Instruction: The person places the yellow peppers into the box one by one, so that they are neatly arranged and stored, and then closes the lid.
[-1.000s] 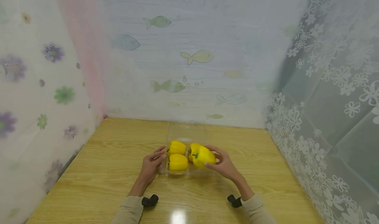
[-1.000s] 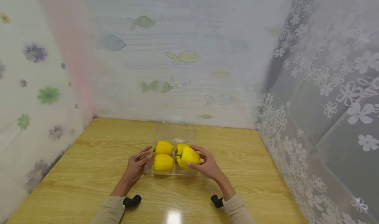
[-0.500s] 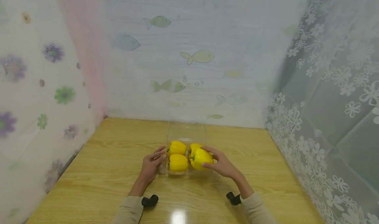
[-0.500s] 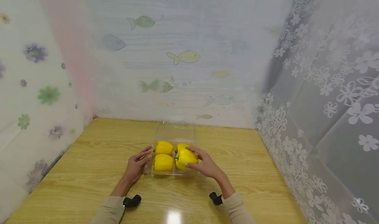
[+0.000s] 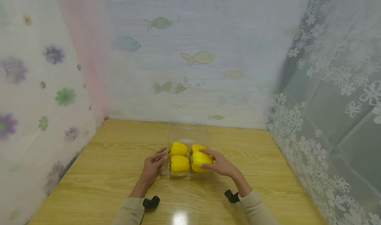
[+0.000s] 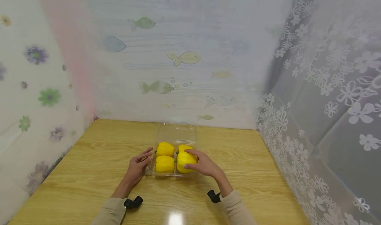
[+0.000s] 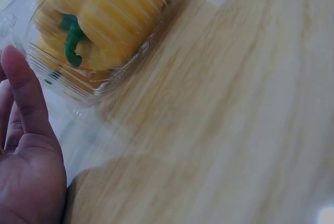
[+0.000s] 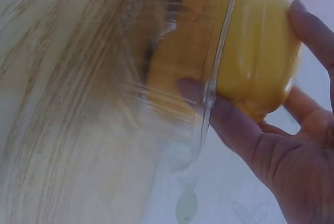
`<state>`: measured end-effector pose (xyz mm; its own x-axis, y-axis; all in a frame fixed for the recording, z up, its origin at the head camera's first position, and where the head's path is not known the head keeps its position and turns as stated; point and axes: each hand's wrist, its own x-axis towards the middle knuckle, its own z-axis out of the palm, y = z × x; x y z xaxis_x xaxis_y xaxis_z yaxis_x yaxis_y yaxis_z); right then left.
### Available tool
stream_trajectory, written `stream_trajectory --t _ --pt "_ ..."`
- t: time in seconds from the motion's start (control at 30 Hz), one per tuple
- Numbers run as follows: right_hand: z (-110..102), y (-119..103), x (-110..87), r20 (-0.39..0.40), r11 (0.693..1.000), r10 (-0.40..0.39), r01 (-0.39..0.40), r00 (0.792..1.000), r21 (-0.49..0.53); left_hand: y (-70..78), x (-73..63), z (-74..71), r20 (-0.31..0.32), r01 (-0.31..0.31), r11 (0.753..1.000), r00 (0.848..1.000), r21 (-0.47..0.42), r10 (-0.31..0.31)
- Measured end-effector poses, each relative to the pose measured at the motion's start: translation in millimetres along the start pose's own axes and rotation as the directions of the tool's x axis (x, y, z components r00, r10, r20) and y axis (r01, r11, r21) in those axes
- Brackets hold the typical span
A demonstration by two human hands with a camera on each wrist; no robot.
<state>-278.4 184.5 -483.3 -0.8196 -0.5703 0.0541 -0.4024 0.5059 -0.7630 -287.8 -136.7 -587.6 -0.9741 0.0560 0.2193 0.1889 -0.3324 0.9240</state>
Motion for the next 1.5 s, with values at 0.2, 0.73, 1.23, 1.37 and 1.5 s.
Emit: stream_trajectory --t 0.2,0.73,1.23,1.37,1.5 --pt "0.5 -5.1 0.1 0.027 0.999 0.037 -0.037 0.999 -0.001 0.1 -0.1 -0.8 0.022 -0.013 1.000 1.000 -0.005 0.013" --pt "5.3 -10.5 2.2 0.046 0.996 0.088 -0.088 0.995 -0.011 -1.0 0.0 -1.4 -0.015 0.018 1.000 1.000 0.015 -0.018" --pt "2.3 -23.6 1.3 0.059 0.978 0.028 -0.015 0.998 -0.208 -1.7 -0.8 1.1 -0.030 -0.007 1.000 1.000 0.014 0.007" --pt "1.5 -23.2 2.4 0.050 0.979 0.041 -0.030 0.998 -0.201 -1.0 -0.2 1.4 -0.037 0.003 1.000 0.999 0.014 -0.002" --pt "0.4 -20.0 2.9 0.057 0.985 0.051 -0.041 0.997 -0.171 -0.7 -0.7 1.0 -0.033 0.007 1.000 0.999 0.016 -0.006"
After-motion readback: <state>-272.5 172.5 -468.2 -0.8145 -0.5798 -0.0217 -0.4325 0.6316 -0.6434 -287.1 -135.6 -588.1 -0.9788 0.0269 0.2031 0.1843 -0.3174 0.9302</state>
